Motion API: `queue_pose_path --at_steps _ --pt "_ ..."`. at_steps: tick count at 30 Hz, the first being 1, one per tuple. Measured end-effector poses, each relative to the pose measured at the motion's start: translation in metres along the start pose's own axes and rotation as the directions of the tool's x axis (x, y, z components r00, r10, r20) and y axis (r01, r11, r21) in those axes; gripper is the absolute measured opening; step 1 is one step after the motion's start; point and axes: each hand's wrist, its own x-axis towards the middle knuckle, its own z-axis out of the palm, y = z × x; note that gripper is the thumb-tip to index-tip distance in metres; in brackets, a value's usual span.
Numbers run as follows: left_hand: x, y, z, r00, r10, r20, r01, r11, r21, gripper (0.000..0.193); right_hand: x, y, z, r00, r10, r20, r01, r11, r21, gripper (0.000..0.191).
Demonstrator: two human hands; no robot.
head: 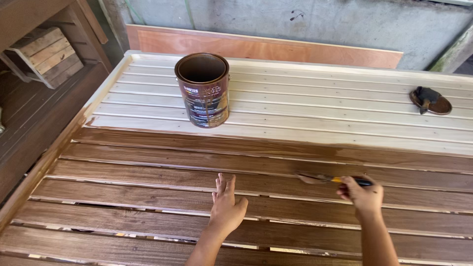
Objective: The person applies brown wood stain to a slatted wooden furniture panel using a wide brush, brushing along the planks. They dip the brush into a can of wood stain and continue coating the remaining bare wood sections of the panel.
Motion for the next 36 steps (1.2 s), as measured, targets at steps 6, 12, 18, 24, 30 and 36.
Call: queue_pose_path --at_steps 6,12,18,24,30,36 --pt "-0.004 0.002 0.0 0.999 -0.007 0.044 0.007 1.0 0.002 0.08 0.002 -0.018 -0.047 0.958 -0.267 -0.102 0.213 0.904 -0.372 0.017" --pt "-0.005 -0.032 -0.021 1.0 0.023 0.021 -0.022 1.0 -0.015 0.084 -0.043 -0.015 0.031 0.781 -0.611 0.126 0.405 0.343 -0.848 0.029" --pt "-0.012 -0.113 -0.092 0.994 0.022 -0.111 -0.033 0.995 -0.096 0.084 -0.144 -0.027 0.224 0.669 -0.66 0.341 0.679 0.357 -0.642 0.025" --pt "-0.032 -0.225 -0.198 0.974 -0.086 -0.211 0.06 0.99 -0.127 0.087 -0.274 -0.051 0.447 0.741 -0.442 0.506 0.597 0.779 -0.192 0.018" --pt "-0.072 -0.331 -0.285 0.914 -0.207 -0.349 0.147 0.971 -0.191 0.083 -0.366 -0.061 0.607 0.709 -0.351 0.612 0.364 0.925 0.109 0.01" --pt "-0.102 -0.393 -0.325 0.868 -0.275 -0.414 0.189 0.953 -0.237 0.081 -0.417 -0.05 0.699 0.746 -0.262 0.613 0.174 0.964 0.2 0.011"
